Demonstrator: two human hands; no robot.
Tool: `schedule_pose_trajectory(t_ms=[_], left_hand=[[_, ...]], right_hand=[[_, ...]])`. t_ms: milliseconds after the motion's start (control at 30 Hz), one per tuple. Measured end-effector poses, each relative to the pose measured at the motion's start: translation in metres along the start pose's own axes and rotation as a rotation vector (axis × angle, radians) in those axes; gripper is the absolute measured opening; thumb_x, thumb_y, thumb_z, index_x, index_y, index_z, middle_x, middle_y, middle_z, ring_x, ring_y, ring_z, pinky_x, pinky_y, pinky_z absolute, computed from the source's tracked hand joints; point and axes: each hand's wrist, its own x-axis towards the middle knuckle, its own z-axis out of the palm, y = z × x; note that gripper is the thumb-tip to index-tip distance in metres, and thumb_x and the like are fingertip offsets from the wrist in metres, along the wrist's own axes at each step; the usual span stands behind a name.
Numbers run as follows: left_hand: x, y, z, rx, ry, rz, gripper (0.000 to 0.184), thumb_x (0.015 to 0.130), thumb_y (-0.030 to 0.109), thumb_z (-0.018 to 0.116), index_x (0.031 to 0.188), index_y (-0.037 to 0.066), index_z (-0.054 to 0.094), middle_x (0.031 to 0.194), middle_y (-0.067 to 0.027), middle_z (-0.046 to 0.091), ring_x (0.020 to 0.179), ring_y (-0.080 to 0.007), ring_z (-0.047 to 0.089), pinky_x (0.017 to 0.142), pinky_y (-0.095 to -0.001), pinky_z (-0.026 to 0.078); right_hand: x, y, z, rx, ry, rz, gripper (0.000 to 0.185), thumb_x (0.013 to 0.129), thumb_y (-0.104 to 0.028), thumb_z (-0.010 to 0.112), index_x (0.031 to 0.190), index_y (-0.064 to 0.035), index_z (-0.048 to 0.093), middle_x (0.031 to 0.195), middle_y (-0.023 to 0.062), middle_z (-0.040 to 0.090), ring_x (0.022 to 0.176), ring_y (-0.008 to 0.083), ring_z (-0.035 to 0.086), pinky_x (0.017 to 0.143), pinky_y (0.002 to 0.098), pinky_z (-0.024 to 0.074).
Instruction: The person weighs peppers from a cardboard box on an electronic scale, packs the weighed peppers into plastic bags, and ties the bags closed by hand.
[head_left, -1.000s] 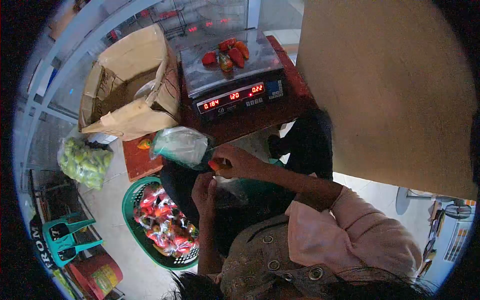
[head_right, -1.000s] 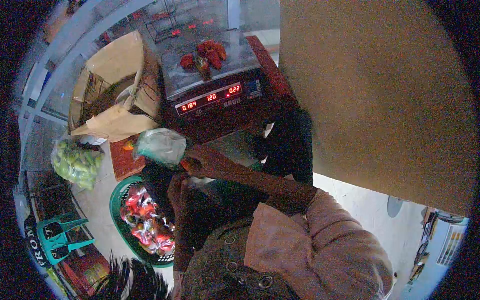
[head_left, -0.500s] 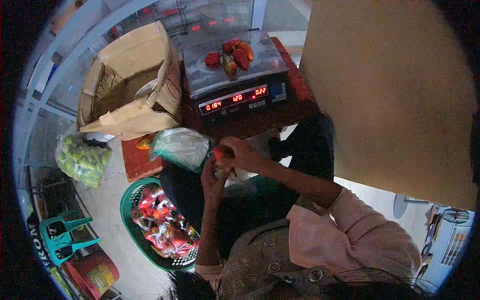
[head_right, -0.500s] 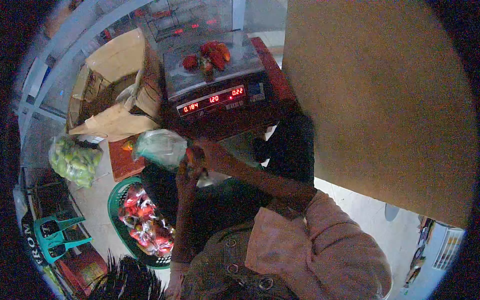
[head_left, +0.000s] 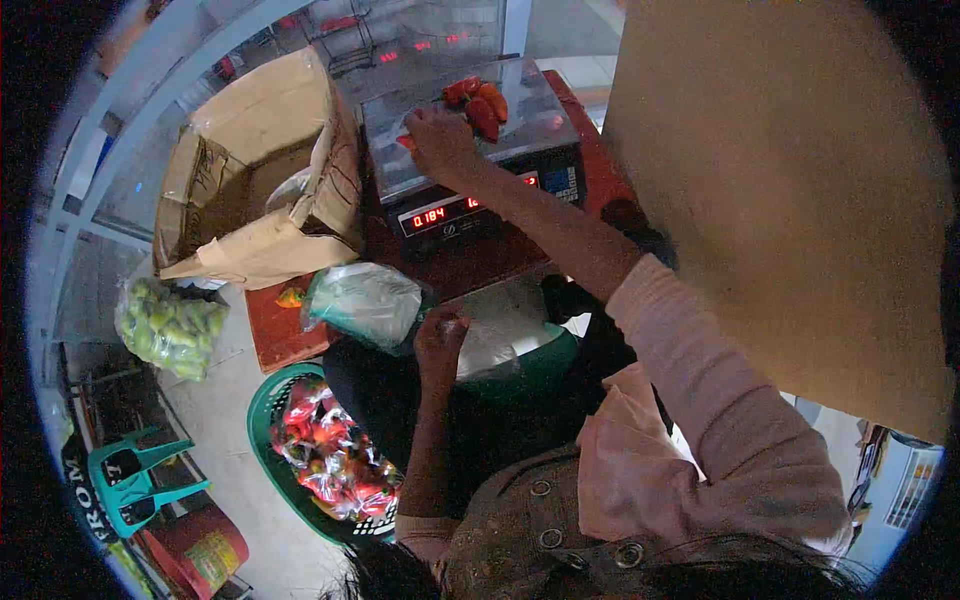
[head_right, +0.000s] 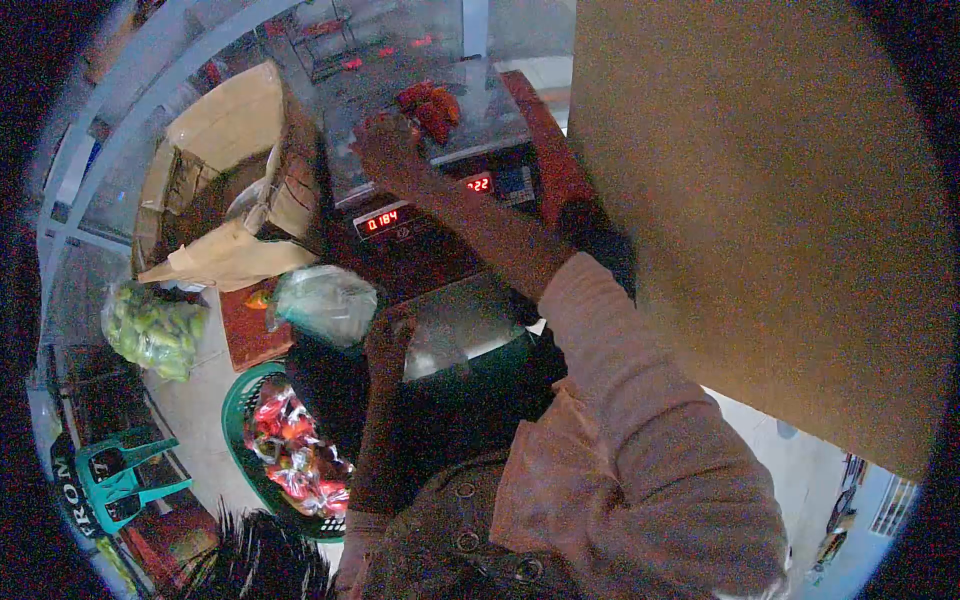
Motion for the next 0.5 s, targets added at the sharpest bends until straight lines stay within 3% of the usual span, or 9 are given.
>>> schedule_pose_trajectory(t_ms=[67, 167, 367, 500], left_hand=[[0.002, -0.003, 0.002, 0.034, 0.023, 0.014, 0.026, 0.08, 0.022, 0.065, 0.098, 0.005, 0.059, 0.091, -0.0067, 0.061, 0.083, -0.0168, 0.057, 0.075, -0.0306, 0.044], [0.002, -0.005, 0.006, 0.018, 0.009, -0.012, 0.027, 0.079, 0.024, 0.066, 0.097, 0.004, 0.06, 0.09, -0.0064, 0.06, 0.083, -0.0166, 0.057, 0.074, -0.0299, 0.045], [0.005, -0.025, 0.012, -0.032, -0.022, 0.08, 0.028, 0.078, 0.024, 0.068, 0.097, 0.005, 0.06, 0.093, -0.0067, 0.06, 0.085, -0.0176, 0.057, 0.075, -0.0312, 0.045], [0.003, -0.018, 0.009, 0.12, -0.011, -0.008, 0.027, 0.077, 0.021, 0.068, 0.097, 0.005, 0.06, 0.094, -0.0074, 0.06, 0.087, -0.0186, 0.057, 0.078, -0.0311, 0.044]], right_hand=[[0.001, 0.009, 0.02, -0.086, -0.012, -0.048, 0.025, 0.078, -0.025, 0.058, 0.094, -0.005, 0.056, 0.093, 0.0145, 0.058, 0.084, 0.0296, 0.059, 0.072, 0.0404, 0.0478], [0.012, 0.004, 0.006, -0.136, -0.24, 0.006, 0.024, 0.077, -0.023, 0.058, 0.092, -0.0047, 0.057, 0.093, 0.0131, 0.058, 0.088, 0.0295, 0.058, 0.075, 0.0406, 0.0469], [0.009, 0.005, 0.011, -0.041, -0.156, 0.045, 0.028, 0.077, -0.024, 0.059, 0.095, -0.0025, 0.057, 0.093, 0.0144, 0.059, 0.09, 0.0307, 0.057, 0.079, 0.0405, 0.0455], [0.01, 0.05, -0.018, 0.2, -0.053, 0.136, 0.028, 0.077, -0.025, 0.059, 0.096, -0.0042, 0.06, 0.089, 0.0169, 0.059, 0.089, 0.0314, 0.057, 0.078, 0.0415, 0.0459]])
